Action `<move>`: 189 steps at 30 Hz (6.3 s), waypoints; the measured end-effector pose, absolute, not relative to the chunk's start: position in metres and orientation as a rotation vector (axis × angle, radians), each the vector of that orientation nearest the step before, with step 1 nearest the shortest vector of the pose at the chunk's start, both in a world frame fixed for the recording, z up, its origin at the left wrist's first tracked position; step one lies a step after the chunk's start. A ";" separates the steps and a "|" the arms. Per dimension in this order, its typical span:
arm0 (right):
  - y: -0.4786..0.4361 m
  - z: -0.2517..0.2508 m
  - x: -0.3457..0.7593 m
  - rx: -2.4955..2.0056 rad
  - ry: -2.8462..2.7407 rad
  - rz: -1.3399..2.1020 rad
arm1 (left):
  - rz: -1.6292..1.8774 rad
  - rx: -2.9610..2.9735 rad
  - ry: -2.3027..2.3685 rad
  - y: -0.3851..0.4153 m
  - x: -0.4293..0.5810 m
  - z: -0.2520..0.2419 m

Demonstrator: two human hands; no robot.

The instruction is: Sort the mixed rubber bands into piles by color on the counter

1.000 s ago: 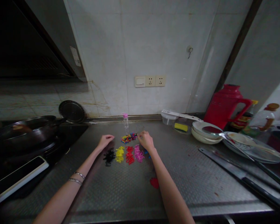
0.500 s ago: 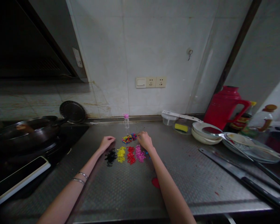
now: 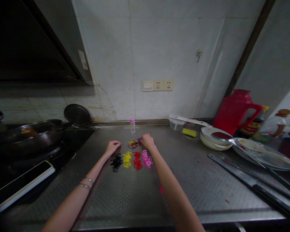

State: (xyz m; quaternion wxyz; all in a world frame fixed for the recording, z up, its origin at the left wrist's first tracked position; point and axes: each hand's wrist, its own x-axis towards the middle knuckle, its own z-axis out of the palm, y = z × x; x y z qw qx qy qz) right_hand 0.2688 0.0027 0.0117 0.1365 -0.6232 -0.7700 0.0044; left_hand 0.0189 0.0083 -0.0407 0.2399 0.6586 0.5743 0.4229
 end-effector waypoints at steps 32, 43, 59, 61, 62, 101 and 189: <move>-0.046 0.020 0.271 -1.246 -2.064 0.292 | 1.034 2.260 1.330 -0.026 0.062 0.007; -0.055 0.017 0.263 -1.143 -2.064 0.421 | 0.891 2.384 1.249 -0.040 0.081 0.013; -0.051 0.003 0.272 -1.185 -2.261 0.361 | 0.866 2.394 1.319 -0.037 0.075 0.007; -0.051 0.002 0.275 -1.161 -2.306 0.372 | 0.875 2.376 1.326 -0.037 0.075 0.007; -0.050 0.001 0.277 -1.158 -2.307 0.376 | 0.876 2.365 1.328 -0.037 0.075 0.007; -0.015 -0.023 0.362 -1.391 -1.522 0.223 | 1.153 2.035 1.375 0.016 0.090 0.004; -0.070 0.024 0.205 -0.929 -2.473 0.252 | 1.331 1.759 1.523 0.024 0.022 -0.035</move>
